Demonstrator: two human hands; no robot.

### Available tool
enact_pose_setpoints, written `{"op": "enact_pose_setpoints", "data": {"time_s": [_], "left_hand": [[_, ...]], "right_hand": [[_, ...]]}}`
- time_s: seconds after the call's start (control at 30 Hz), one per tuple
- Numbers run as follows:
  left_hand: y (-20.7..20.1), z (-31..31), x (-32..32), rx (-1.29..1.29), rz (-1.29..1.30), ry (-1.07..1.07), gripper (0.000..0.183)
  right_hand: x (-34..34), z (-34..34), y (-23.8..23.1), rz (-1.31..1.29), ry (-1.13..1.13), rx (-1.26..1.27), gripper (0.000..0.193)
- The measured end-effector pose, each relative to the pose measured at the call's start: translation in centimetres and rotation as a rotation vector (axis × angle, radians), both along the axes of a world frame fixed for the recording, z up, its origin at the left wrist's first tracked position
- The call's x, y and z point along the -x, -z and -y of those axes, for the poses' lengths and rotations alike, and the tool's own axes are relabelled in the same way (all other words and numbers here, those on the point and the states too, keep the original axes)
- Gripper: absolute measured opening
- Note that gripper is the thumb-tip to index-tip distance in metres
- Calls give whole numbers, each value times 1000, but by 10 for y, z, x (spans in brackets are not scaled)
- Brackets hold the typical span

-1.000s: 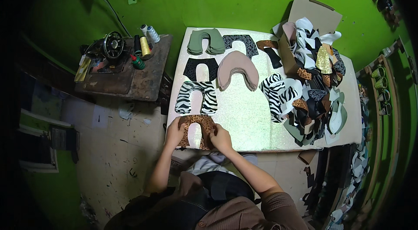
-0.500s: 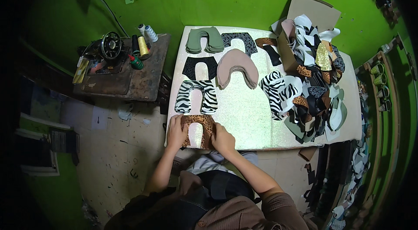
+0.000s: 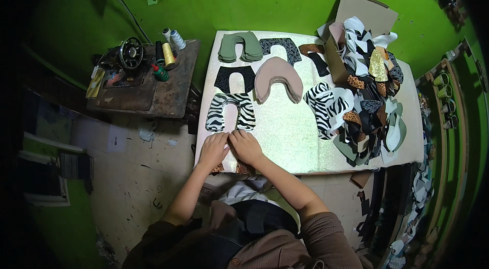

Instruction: Sorting and pairing various patterned shoe upper components on a workbench.

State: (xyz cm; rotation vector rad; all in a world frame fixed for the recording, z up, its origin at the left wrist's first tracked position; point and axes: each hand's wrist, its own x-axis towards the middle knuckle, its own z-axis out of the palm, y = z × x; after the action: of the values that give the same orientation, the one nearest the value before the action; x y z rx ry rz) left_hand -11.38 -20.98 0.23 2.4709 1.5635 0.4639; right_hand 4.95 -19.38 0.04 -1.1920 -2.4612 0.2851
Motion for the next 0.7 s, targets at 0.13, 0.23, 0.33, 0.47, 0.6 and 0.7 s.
{"op": "enact_pose_setpoints", "data": {"time_s": [0.13, 0.23, 0.33, 0.47, 0.6, 0.7], "left_hand": [[3, 3, 5, -23, -12, 9, 42], [2, 1, 5, -44, -23, 18, 40], [2, 1, 6, -49, -28, 0, 39], [-1, 4, 11, -84, -41, -13, 36], [2, 6, 11, -83, -40, -2, 34], [7, 6, 11, -64, -48, -21, 34]], "right_hand": [[2, 0, -1, 9, -39, -55, 24], [0, -1, 4, 56, -15, -89, 20], [2, 2, 0, 80, 3, -69, 24], [-3, 7, 1, 34, 30, -122, 29], [-9, 13, 6, 47, 48, -130, 36], [-11, 12, 1, 29, 26, -155, 39]]}}
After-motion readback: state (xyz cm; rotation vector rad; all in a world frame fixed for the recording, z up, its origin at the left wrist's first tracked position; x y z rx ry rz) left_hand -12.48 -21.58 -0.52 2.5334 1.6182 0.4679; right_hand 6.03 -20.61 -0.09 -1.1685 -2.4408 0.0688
